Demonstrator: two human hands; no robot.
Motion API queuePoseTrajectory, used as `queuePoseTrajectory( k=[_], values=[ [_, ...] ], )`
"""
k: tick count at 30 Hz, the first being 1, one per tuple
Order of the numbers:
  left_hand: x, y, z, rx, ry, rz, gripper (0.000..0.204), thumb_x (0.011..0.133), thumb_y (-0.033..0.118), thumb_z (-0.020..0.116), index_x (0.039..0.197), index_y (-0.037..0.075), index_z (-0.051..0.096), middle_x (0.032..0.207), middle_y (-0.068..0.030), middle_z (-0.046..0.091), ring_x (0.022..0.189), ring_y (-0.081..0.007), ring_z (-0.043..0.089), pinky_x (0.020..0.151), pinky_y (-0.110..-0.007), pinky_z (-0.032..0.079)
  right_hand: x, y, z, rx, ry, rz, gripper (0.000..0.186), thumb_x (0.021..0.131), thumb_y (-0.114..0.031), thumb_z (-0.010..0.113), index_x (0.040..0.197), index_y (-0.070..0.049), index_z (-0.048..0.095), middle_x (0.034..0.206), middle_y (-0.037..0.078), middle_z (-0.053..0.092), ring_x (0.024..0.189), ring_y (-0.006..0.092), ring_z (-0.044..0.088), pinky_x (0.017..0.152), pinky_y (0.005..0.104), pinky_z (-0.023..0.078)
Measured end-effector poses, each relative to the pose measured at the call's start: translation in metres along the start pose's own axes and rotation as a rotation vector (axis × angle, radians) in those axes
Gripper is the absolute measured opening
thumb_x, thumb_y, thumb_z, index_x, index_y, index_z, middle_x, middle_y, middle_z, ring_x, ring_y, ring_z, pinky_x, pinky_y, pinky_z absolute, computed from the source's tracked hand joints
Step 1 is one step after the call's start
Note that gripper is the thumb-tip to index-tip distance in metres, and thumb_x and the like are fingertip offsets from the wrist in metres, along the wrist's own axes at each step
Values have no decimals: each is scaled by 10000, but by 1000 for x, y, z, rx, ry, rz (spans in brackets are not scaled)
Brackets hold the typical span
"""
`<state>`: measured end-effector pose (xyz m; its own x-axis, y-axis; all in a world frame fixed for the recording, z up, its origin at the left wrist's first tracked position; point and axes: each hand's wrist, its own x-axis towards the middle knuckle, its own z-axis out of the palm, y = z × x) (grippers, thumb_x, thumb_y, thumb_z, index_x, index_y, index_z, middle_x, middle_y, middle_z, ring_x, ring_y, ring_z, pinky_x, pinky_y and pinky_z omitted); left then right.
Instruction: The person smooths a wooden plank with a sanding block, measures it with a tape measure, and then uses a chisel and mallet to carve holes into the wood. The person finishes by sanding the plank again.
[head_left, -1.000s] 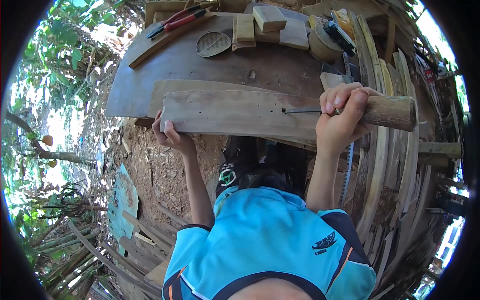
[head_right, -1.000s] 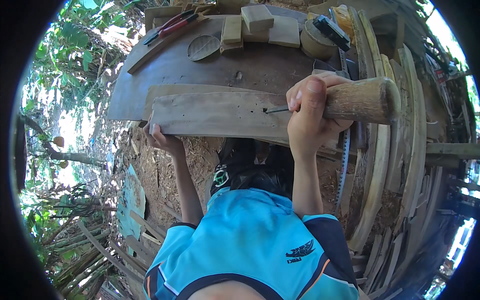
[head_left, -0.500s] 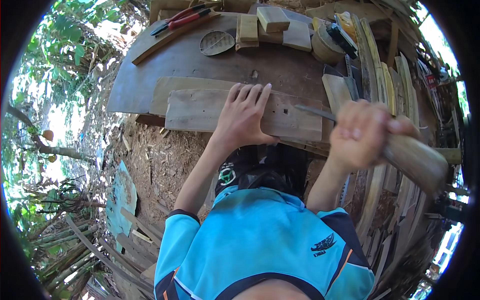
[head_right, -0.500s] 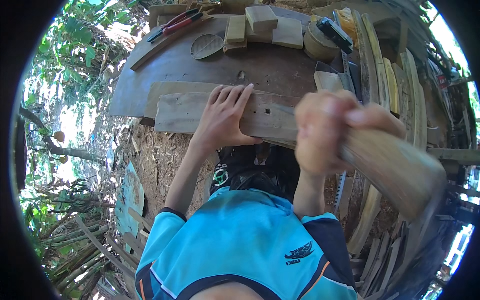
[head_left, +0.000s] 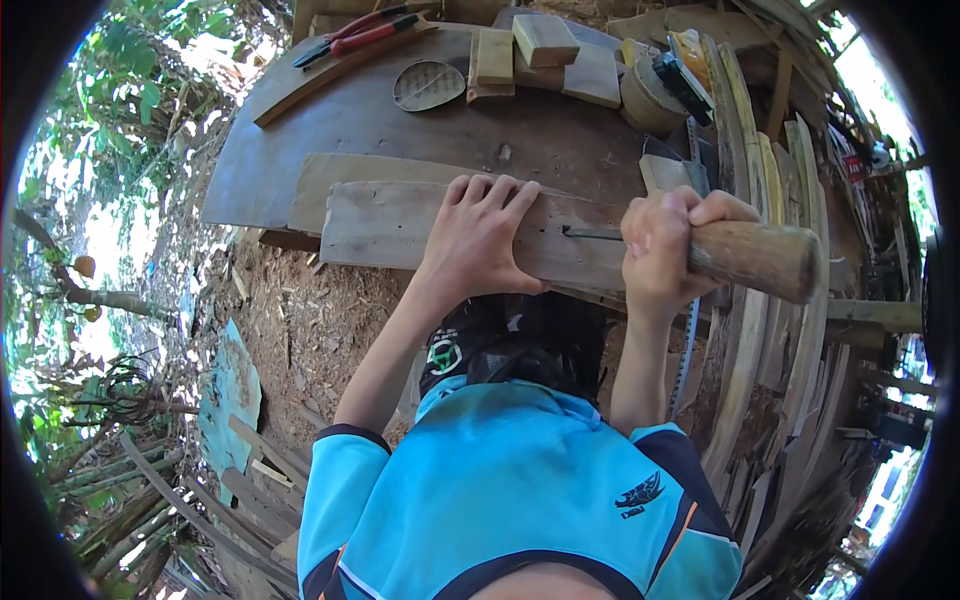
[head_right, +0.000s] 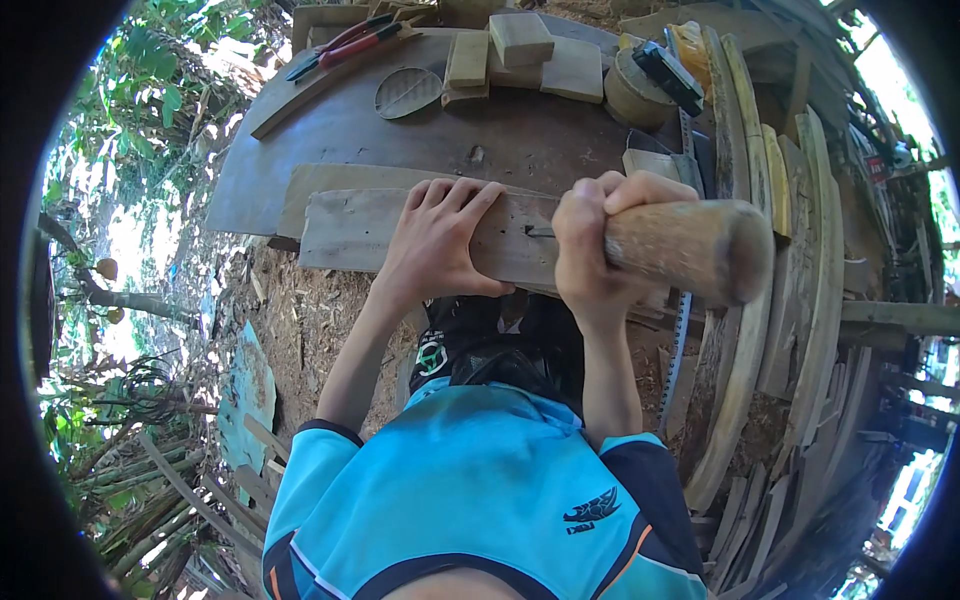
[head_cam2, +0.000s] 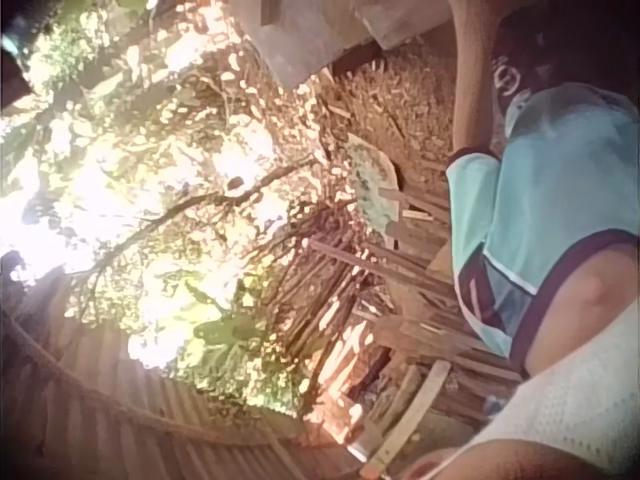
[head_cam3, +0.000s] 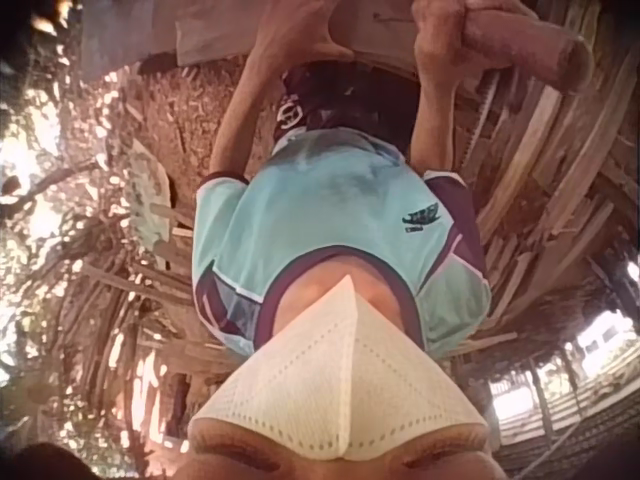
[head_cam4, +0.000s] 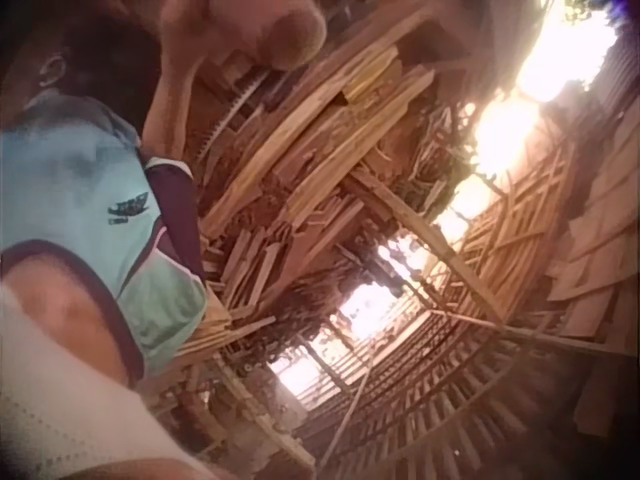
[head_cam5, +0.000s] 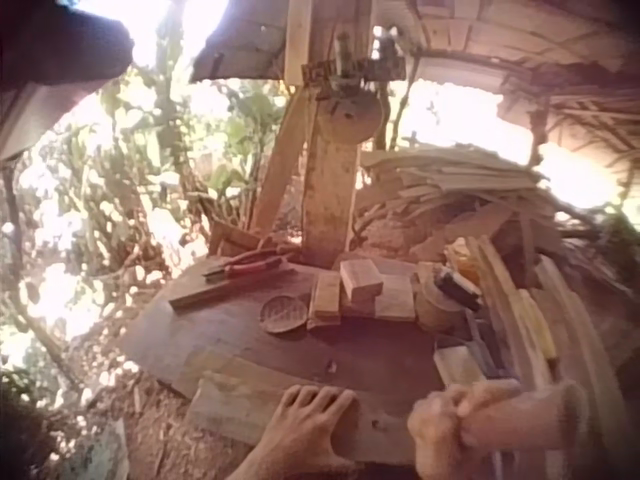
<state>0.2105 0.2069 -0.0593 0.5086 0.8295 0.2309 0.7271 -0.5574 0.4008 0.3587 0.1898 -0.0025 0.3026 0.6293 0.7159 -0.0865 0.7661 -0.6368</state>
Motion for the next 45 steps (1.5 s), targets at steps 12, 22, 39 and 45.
queuePoseTrajectory(
  k=[12, 22, 39, 45],
  values=[
    [1, -4, 0, -16, 26, 0, 883, 439, 462, 723, 1179, 74, 439, 1094, -91, 479, 1046, -280, 423, 948, -401, 274, 8, -25, 14, 139, 141, 26, 277, 722, 93, 439, 849, -114, 306, 581, 36, 393, 398, 90, 371, 364, 212, 321],
    [0, -2, 0, -14, 14, -16, 881, 434, 454, 723, 1181, 83, 439, 1081, -93, 481, 1054, -274, 419, 959, -396, 264, 11, -14, 1, 233, -6, 11, 250, 772, 98, 478, 920, -77, 378, 742, 54, 458, 481, 99, 421, 420, 241, 377],
    [0, 1, -1, 34, 13, 5, 924, 445, 507, 726, 1201, 66, 428, 1083, -100, 480, 1071, -270, 414, 950, -393, 271, -101, -17, -25, -379, -662, -467, 282, 618, 30, 645, 726, -87, 412, 654, 38, 481, 553, 186, 498, 539, 322, 431],
    [-1, -1, 0, 44, 4, 4, 929, 445, 515, 726, 1202, 66, 429, 1082, -98, 481, 1063, -268, 427, 949, -391, 270, -69, -40, -21, -220, -353, -312, 216, 666, 50, 605, 747, -49, 430, 685, 62, 514, 553, 180, 506, 495, 311, 432]
  ],
)
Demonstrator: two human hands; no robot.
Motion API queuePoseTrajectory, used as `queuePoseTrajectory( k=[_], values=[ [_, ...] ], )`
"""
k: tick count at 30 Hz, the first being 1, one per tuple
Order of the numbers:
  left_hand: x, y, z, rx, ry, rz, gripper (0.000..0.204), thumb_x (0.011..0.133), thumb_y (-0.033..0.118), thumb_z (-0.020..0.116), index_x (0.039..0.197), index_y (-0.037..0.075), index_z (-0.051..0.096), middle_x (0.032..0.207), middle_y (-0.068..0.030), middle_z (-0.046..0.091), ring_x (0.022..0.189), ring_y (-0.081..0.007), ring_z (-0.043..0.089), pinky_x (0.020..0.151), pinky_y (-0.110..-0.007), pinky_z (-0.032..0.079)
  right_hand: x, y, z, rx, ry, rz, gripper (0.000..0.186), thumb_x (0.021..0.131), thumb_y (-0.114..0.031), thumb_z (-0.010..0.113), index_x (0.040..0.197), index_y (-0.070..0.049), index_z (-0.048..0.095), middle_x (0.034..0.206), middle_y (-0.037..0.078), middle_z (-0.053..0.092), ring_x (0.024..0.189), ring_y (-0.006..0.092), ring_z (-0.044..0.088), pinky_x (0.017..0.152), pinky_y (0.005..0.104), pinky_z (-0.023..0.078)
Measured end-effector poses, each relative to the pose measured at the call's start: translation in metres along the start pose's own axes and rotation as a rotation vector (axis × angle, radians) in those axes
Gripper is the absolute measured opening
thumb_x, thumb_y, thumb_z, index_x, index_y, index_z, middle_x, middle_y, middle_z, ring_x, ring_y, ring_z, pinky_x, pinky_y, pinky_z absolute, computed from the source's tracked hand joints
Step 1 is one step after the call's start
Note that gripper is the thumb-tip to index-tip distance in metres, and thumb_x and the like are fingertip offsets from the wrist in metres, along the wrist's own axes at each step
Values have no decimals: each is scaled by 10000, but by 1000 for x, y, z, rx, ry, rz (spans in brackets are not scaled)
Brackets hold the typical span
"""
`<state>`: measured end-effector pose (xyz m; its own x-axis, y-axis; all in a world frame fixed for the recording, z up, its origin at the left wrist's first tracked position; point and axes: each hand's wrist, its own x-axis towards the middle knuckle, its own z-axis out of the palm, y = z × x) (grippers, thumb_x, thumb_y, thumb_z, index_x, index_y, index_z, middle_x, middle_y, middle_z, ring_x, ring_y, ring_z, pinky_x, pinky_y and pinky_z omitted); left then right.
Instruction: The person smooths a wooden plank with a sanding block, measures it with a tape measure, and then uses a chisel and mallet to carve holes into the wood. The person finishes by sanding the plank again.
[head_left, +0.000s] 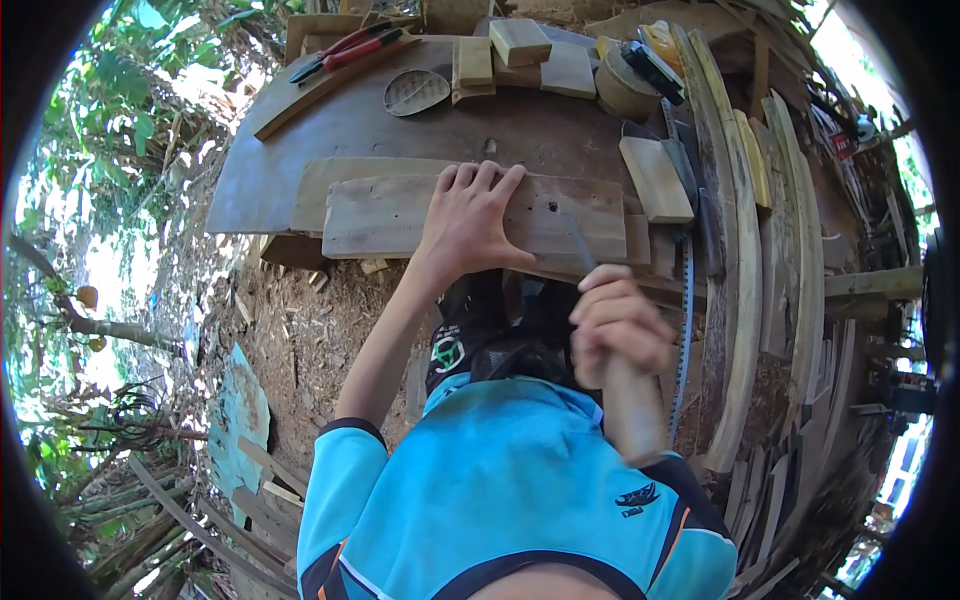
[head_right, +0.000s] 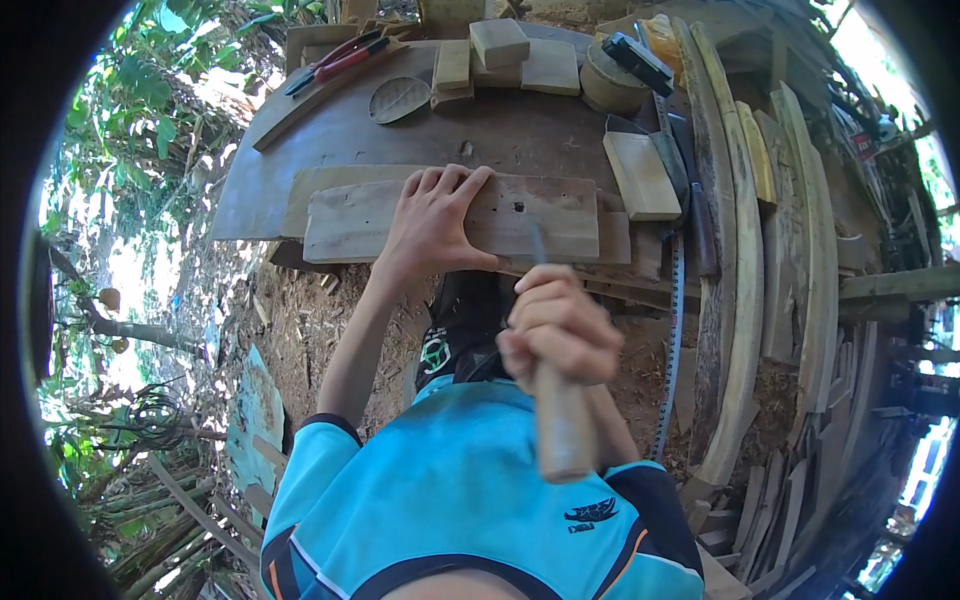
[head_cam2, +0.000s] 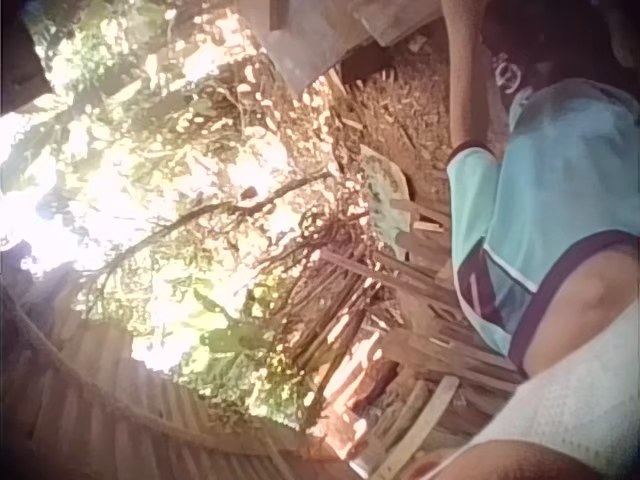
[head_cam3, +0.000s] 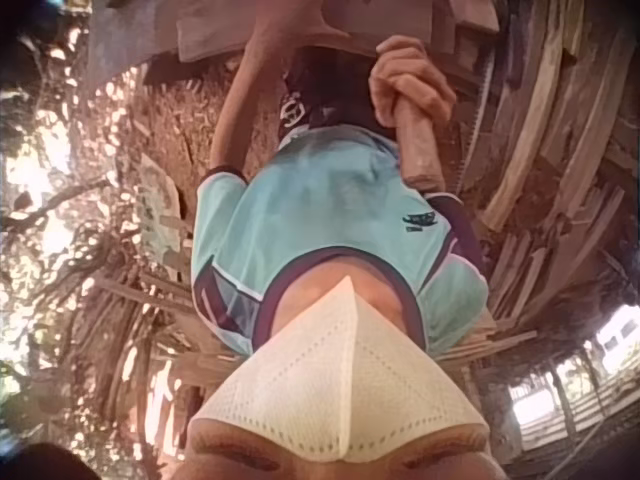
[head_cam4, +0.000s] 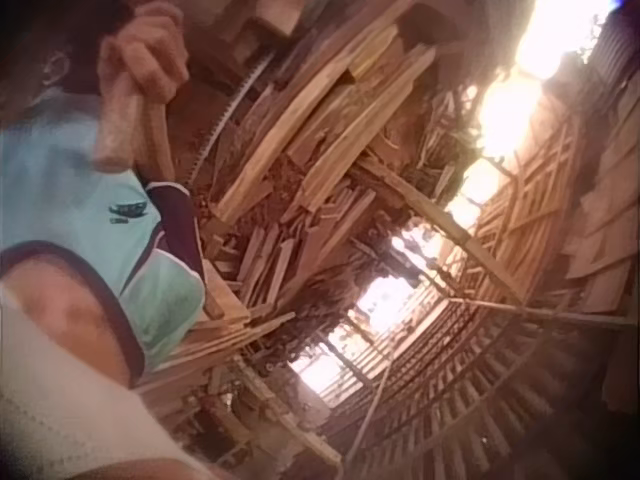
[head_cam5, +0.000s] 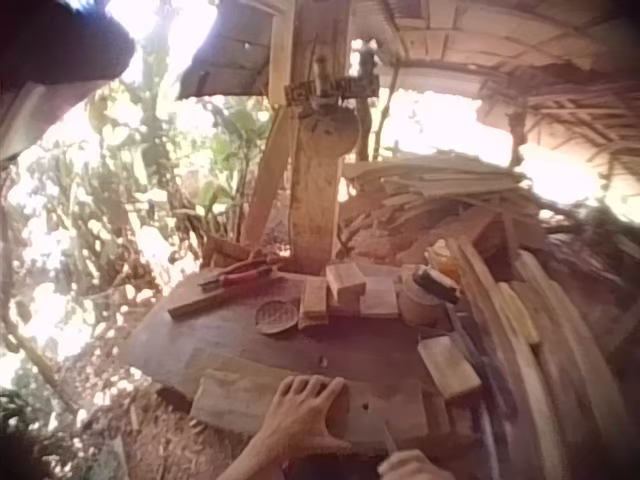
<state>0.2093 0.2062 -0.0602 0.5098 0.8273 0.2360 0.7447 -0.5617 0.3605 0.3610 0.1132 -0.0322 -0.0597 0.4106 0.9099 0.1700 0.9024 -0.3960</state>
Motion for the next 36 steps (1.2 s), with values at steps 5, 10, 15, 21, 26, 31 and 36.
queuePoseTrajectory(
  k=[5, 10, 15, 21, 26, 31, 36],
  values=[
    [0, 0, -1, -5, -11, -16, 927, 438, 509, 729, 1200, 72, 432, 1073, -95, 483, 1066, -268, 424, 949, -388, 273, 66, -10, -17, 432, 243, 51, 125, 763, 25, 518, 764, -54, 420, 650, 65, 457, 534, 153, 434, 451, 281, 363],
    [0, 2, 1, -27, -10, -4, 915, 437, 494, 728, 1197, 78, 434, 1063, -97, 481, 1068, -272, 416, 947, -390, 273, 22, 49, -5, 112, 229, 396, 181, 766, 51, 507, 801, -70, 377, 659, 48, 436, 574, 113, 419, 532, 242, 348],
    [-1, 0, 1, -6, 5, -15, 912, 432, 489, 726, 1194, 79, 438, 1063, -100, 479, 1067, -275, 415, 946, -391, 274, 17, 42, -1, 374, 223, 201, 171, 783, 63, 472, 749, -55, 353, 623, 49, 424, 496, 94, 390, 430, 240, 324],
    [-2, 1, 1, -15, 13, -27, 917, 431, 493, 722, 1199, 78, 443, 1063, -96, 483, 1067, -272, 422, 948, -392, 276, 91, 106, -4, 316, 458, 828, 197, 774, -66, 604, 714, -97, 419, 506, -54, 344, 386, 23, 304, 340, 184, 196],
    [2, 2, 0, -8, 4, -6, 915, 435, 498, 722, 1198, 74, 448, 1064, -95, 485, 1067, -275, 427, 952, -391, 275, 108, 132, 5, 234, 346, 963, 231, 755, -90, 629, 684, -87, 409, 524, -31, 384, 396, 22, 345, 327, 183, 221],
    [1, -2, -3, 15, 22, -32, 924, 442, 516, 716, 1207, 78, 438, 1068, -101, 481, 1072, -272, 420, 960, -392, 268, 90, 74, -9, 407, 620, 591, 120, 806, -65, 555, 791, -85, 438, 499, -38, 352, 371, 33, 316, 323, 188, 216],
    [0, 1, 1, -6, 1, -27, 927, 445, 519, 715, 1210, 81, 431, 1074, -97, 474, 1084, -271, 406, 967, -395, 262, 74, 22, -12, 503, 370, 122, 138, 833, -71, 475, 821, -150, 362, 531, -13, 346, 398, 54, 269, 346, 185, 208]
  ],
)
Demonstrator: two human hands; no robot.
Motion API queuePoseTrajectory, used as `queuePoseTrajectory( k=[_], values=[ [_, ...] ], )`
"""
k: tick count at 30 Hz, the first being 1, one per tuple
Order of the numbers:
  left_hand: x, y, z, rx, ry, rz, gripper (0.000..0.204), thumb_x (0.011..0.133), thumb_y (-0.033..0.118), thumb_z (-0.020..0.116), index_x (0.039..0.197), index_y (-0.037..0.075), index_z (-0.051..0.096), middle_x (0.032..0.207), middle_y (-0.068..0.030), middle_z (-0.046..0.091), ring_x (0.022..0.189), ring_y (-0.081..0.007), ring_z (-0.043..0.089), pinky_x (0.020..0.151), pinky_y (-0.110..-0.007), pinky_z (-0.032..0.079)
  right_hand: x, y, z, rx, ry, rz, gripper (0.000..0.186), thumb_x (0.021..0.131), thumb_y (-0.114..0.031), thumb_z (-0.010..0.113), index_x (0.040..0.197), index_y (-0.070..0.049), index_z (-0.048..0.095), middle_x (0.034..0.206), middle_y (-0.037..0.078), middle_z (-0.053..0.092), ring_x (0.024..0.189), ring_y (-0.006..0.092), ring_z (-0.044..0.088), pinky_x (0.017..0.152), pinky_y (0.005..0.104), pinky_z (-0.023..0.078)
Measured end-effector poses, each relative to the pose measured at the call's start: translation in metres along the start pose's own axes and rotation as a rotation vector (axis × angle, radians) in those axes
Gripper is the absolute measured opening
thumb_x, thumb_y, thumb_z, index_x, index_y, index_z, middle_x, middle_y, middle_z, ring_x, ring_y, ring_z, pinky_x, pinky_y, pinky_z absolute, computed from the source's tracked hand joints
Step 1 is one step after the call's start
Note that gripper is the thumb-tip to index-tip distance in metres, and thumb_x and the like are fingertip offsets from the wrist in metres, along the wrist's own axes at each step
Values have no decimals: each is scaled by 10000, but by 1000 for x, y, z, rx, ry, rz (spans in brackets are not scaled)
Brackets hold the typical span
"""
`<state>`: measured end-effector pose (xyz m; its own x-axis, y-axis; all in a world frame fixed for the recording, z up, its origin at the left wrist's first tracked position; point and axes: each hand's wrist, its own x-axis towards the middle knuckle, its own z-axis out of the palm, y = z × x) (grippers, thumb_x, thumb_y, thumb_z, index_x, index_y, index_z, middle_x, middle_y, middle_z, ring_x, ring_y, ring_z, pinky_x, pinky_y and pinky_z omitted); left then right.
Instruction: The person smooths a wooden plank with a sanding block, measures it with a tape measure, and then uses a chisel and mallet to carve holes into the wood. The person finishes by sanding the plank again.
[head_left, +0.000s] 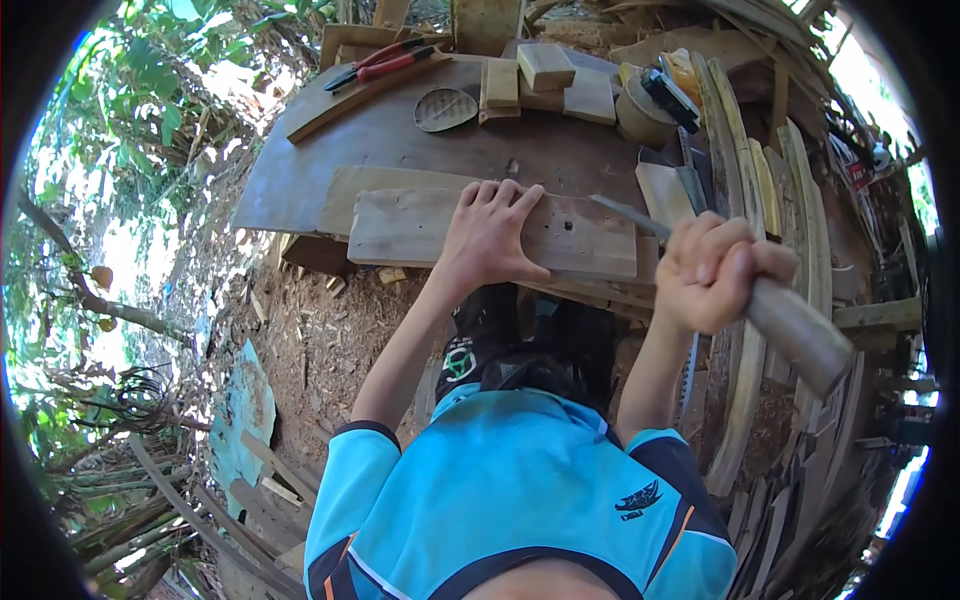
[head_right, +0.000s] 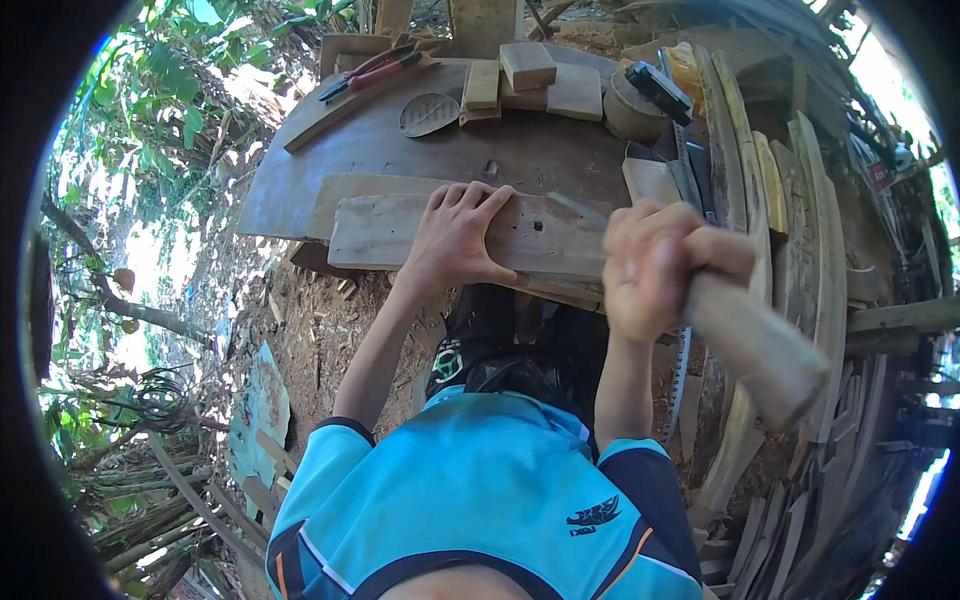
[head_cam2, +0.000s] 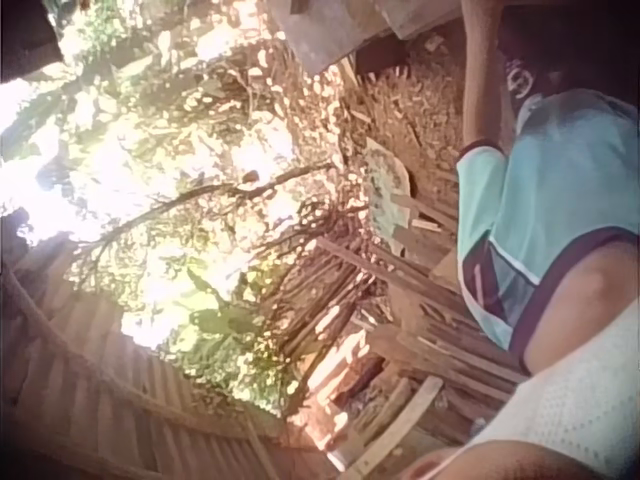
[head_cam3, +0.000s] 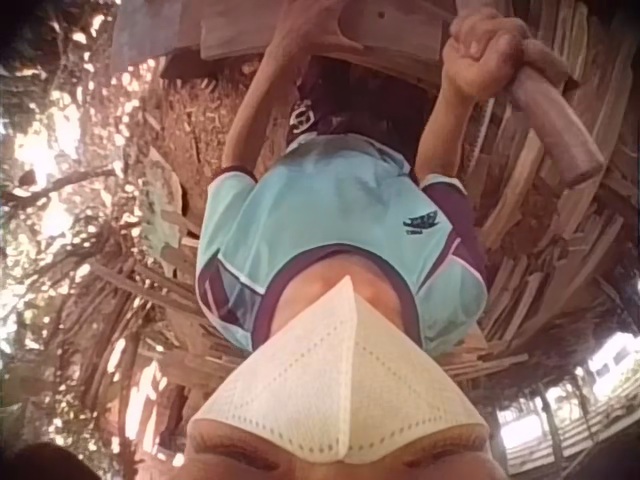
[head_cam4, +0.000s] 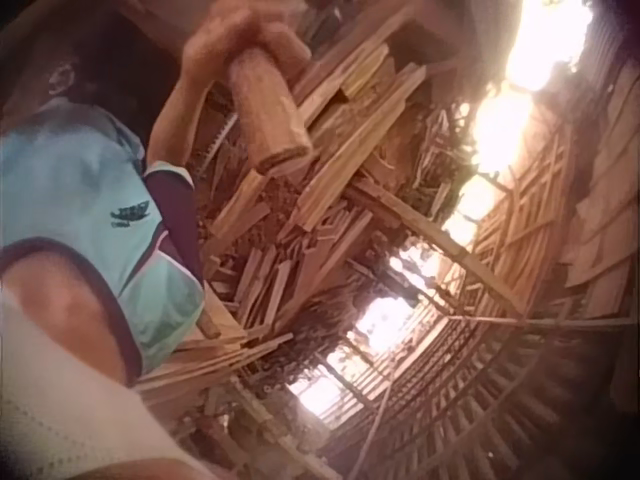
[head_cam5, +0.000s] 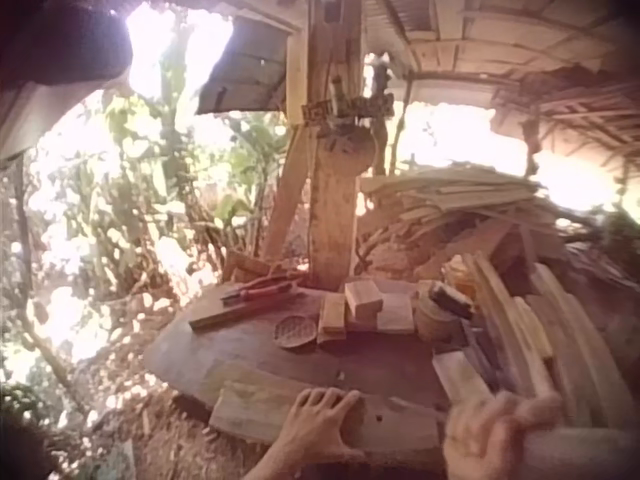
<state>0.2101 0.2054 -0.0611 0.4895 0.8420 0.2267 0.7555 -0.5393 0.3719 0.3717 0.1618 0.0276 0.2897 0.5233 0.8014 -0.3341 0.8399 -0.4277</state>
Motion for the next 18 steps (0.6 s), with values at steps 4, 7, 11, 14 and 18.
queuePoseTrajectory(
  k=[4, 7, 11, 14, 18],
  values=[
    [0, 2, -1, 12, -6, -4, 933, 435, 525, 715, 1206, 81, 432, 1074, -96, 472, 1081, -272, 405, 964, -394, 265, -32, 23, -13, -206, -36, 76, 183, 833, -65, 474, 805, -106, 297, 539, 26, 352, 409, 71, 288, 353, 206, 236],
    [2, 2, -3, 8, -16, -12, 936, 430, 526, 716, 1202, 79, 434, 1075, -97, 471, 1074, -273, 407, 959, -391, 268, -48, 30, -27, -78, 8, 61, 191, 804, -17, 493, 785, -66, 309, 583, 59, 408, 428, 97, 343, 359, 232, 287],
    [3, 2, -4, -7, 10, -3, 921, 438, 518, 716, 1195, 74, 436, 1070, -98, 472, 1064, -274, 409, 953, -389, 271, -59, 24, -35, -139, -238, -78, 189, 711, 32, 533, 659, -33, 363, 565, 67, 462, 437, 128, 419, 357, 249, 354],
    [3, 1, -4, 16, -11, 3, 908, 449, 514, 714, 1192, 72, 439, 1070, -99, 476, 1066, -273, 408, 953, -386, 270, -61, 15, -21, -250, -379, -140, 180, 664, 44, 562, 673, -24, 396, 506, 49, 455, 378, 160, 430, 372, 264, 385],
    [2, 0, -4, -21, 17, -7, 892, 440, 494, 717, 1180, 73, 451, 1052, -99, 483, 1049, -273, 418, 949, -383, 274, -35, 14, -10, -280, -384, 105, 177, 645, 46, 573, 640, -43, 420, 509, 45, 472, 386, 151, 444, 388, 259, 391]
  ],
)
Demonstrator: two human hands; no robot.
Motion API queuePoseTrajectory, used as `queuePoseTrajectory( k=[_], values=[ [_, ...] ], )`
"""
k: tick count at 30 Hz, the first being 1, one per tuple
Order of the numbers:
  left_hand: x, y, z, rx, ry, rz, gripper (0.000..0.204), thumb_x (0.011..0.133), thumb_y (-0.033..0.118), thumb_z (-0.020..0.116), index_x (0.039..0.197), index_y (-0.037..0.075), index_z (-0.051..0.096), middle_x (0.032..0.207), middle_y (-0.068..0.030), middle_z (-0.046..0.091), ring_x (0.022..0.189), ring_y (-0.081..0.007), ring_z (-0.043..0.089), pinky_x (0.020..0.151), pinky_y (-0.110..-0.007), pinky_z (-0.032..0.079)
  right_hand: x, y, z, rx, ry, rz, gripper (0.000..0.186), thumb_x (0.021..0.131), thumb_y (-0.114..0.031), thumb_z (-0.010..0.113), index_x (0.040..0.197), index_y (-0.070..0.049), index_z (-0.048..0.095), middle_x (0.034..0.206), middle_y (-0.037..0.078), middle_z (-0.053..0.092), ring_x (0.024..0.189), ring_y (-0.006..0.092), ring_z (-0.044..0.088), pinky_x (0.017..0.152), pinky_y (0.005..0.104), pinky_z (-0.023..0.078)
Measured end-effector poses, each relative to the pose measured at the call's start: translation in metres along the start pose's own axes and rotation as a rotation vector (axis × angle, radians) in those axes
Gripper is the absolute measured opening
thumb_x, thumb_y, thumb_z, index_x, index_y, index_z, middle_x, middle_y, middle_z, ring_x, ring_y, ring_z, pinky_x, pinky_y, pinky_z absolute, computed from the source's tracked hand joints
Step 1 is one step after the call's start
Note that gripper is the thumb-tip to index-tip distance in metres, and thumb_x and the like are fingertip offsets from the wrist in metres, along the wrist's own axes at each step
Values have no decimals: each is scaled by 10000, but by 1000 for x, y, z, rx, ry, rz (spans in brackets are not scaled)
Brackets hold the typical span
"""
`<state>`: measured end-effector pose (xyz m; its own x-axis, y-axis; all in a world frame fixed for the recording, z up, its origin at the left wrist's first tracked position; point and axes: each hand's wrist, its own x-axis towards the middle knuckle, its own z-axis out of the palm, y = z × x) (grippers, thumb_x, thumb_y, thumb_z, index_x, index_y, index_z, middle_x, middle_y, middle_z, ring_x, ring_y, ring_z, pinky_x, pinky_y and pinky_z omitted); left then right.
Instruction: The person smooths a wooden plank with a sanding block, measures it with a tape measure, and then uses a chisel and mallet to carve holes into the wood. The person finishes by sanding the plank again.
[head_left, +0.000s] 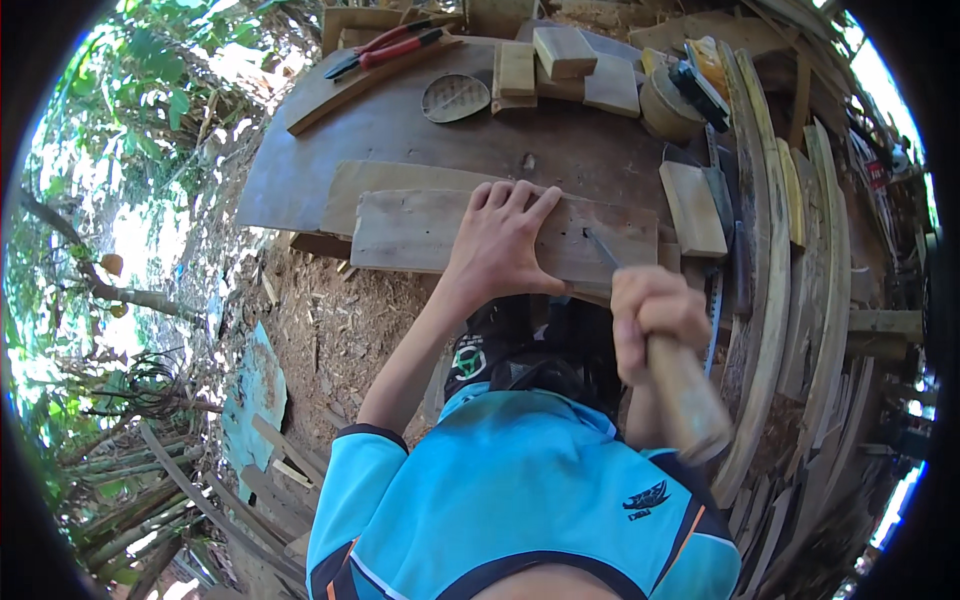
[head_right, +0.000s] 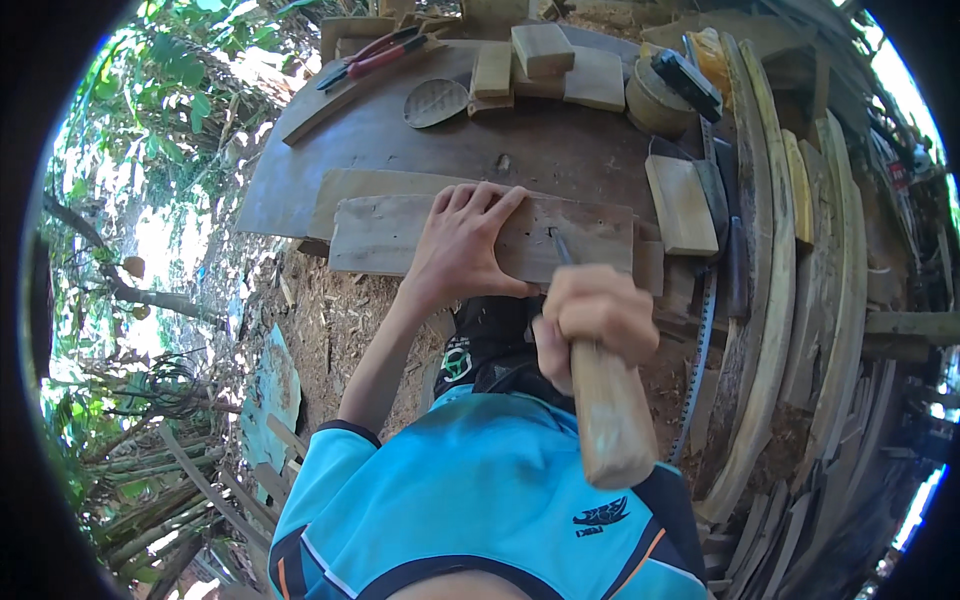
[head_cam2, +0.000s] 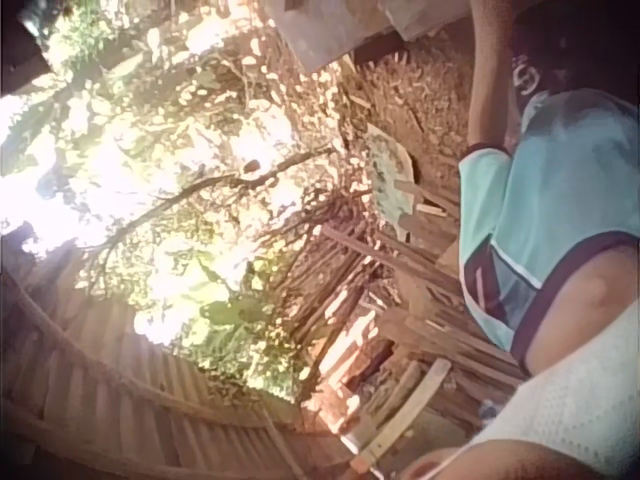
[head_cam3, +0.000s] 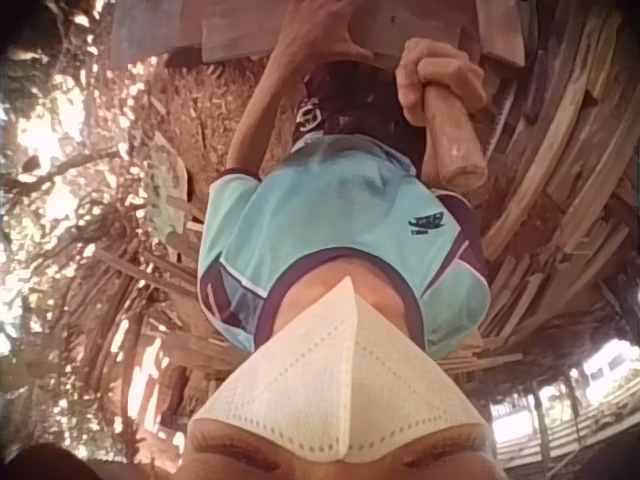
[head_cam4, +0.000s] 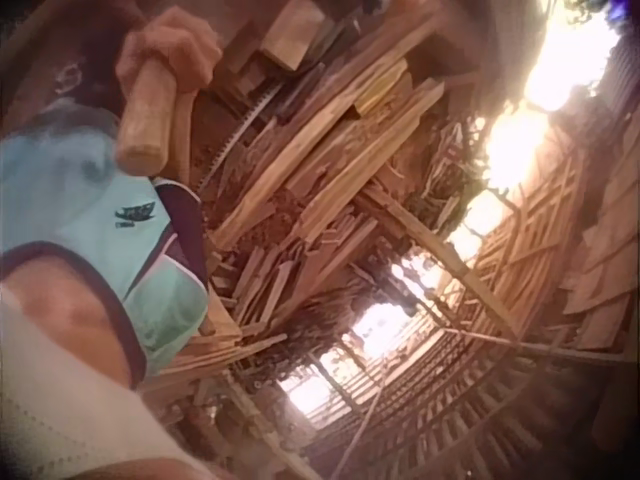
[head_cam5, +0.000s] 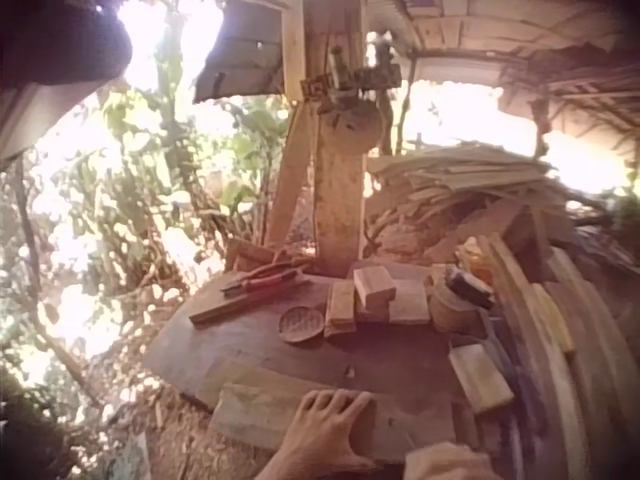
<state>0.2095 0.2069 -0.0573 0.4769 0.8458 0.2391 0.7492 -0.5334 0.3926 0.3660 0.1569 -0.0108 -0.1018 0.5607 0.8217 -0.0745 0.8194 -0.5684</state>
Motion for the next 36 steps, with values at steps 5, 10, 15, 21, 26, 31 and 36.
queuePoseTrajectory(
  k=[5, 10, 15, 21, 26, 31, 36],
  values=[
    [1, 2, 2, -12, 43, 16, 881, 423, 468, 725, 1167, 76, 461, 1015, -100, 490, 1019, -263, 436, 941, -378, 285, 34, 17, -5, -66, 76, 343, 163, 690, 14, 578, 645, -55, 438, 484, 14, 421, 435, 70, 409, 409, 234, 345],
    [-1, 3, 0, -2, -26, -6, 888, 447, 494, 719, 1187, 84, 448, 1058, -96, 482, 1064, -282, 414, 946, -393, 276, 53, 37, -21, 272, 183, 553, 170, 782, -8, 463, 688, -88, 346, 517, -41, 298, 400, 19, 251, 371, 176, 193],
    [-1, 1, 3, 12, -13, 7, 892, 449, 491, 720, 1189, 74, 446, 1044, -101, 481, 1064, -283, 415, 951, -391, 273, 70, 54, -20, 242, 358, 691, 179, 781, -60, 539, 692, -93, 387, 517, -35, 338, 389, 24, 297, 346, 179, 187],
    [3, 4, -1, 35, -31, 43, 904, 438, 482, 731, 1191, 73, 446, 1035, -108, 479, 1050, -279, 412, 939, -382, 278, 68, 77, -44, 292, 820, 679, 192, 757, -94, 598, 792, -76, 410, 527, -24, 369, 378, 45, 337, 322, 197, 199],
    [6, -6, -1, 38, 80, 94, 918, 411, 433, 769, 1191, 76, 440, 1052, -108, 465, 1046, -286, 399, 937, -398, 259, 46, 26, -33, 370, 950, 349, 168, 783, -80, 566, 764, -94, 400, 530, -2, 387, 397, 71, 351, 335, 204, 238],
    [17, -5, -4, 249, 513, 97, 922, 413, 505, 758, 1182, 106, 445, 1055, -95, 448, 1008, -265, 396, 895, -422, 256, 32, 0, -44, 280, 895, 20, 141, 805, -96, 529, 807, -122, 391, 560, 3, 407, 457, 89, 390, 392, 223, 305],
    [8, -11, 18, 527, 632, 192, 772, 548, 531, 676, 1160, 120, 447, 1054, -84, 441, 937, -251, 412, 841, -410, 291, 17, -5, -36, 204, 773, 45, 134, 820, -74, 506, 835, -127, 384, 576, 23, 417, 453, 110, 396, 399, 229, 314]
  ],
)
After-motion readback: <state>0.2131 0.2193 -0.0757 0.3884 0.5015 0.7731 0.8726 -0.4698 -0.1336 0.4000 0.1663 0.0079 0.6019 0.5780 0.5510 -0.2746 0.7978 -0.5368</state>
